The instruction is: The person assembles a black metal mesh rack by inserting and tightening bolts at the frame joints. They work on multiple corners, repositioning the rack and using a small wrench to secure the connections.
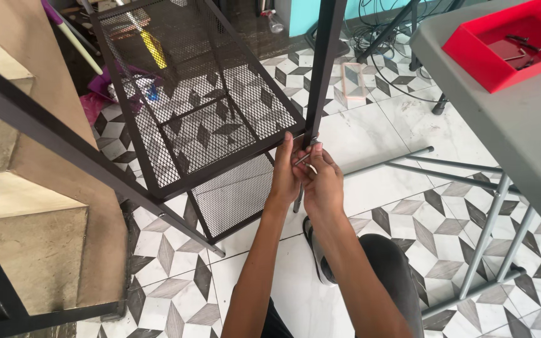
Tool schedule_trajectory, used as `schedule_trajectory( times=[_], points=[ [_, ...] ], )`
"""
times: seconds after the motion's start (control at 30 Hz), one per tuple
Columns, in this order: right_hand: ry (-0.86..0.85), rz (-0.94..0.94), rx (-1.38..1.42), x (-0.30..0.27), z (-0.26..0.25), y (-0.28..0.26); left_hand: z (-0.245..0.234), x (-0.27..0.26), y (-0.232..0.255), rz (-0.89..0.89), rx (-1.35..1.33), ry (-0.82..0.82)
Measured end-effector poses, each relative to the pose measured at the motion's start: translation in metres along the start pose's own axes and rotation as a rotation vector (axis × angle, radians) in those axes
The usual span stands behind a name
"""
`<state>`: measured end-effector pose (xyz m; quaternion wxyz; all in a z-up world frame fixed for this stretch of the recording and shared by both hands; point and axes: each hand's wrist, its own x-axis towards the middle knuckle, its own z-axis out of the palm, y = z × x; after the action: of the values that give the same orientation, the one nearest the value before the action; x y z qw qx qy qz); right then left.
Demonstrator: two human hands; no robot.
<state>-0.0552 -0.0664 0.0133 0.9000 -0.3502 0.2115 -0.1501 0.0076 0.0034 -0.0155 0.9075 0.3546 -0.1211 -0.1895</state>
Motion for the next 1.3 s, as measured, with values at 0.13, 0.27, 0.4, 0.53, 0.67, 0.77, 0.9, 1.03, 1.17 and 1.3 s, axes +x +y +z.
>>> schedule_trajectory(
  times=[0.13, 0.27, 0.4, 0.53, 0.67, 0.77, 0.9, 1.03, 1.17, 1.3],
  points=[
    [-0.016, 0.240, 0.261, 0.026, 0.013, 0.016, -0.046, 0.013, -0.014, -0.116, -0.457, -0.302],
    [-0.137, 0.263, 0.346, 0.010, 0.009, 0.031, -0.062, -0.004, -0.013, 0.023, -0.076, -0.020],
    [-0.102, 0.188, -0.068, -0.039, -0.031, -0.004, -0.006, -0.014, -0.001, 0.092, 0.053, 0.094],
    [-0.155, -0.036, -0.281, -0.061, -0.035, -0.046, 0.047, -0.060, 0.038, 0.009, 0.283, 0.257],
    [-0.218, -0.283, -0.363, -0.039, -0.018, -0.082, 0.077, -0.134, 0.092, 0.380, 0.510, 0.237],
    [-0.200, -0.370, -0.351, -0.006, 0.002, -0.085, 0.083, -0.167, 0.147, 1.358, 1.224, 0.661],
    [-0.305, -0.407, -0.061, 0.035, 0.038, -0.058, 0.055, -0.154, 0.206, 1.345, 1.445, 0.735],
    [-0.034, -0.362, 0.041, 0.059, 0.060, -0.025, 0.009, -0.130, 0.199, 0.780, 0.773, 0.487],
    [-0.046, -0.312, 0.056, 0.071, 0.055, -0.029, -0.020, -0.119, 0.181, 0.755, 0.885, 0.584],
    [-0.091, -0.175, -0.150, 0.080, 0.051, -0.041, 0.000, -0.126, 0.181, 0.724, 1.023, 0.666]
  ],
)
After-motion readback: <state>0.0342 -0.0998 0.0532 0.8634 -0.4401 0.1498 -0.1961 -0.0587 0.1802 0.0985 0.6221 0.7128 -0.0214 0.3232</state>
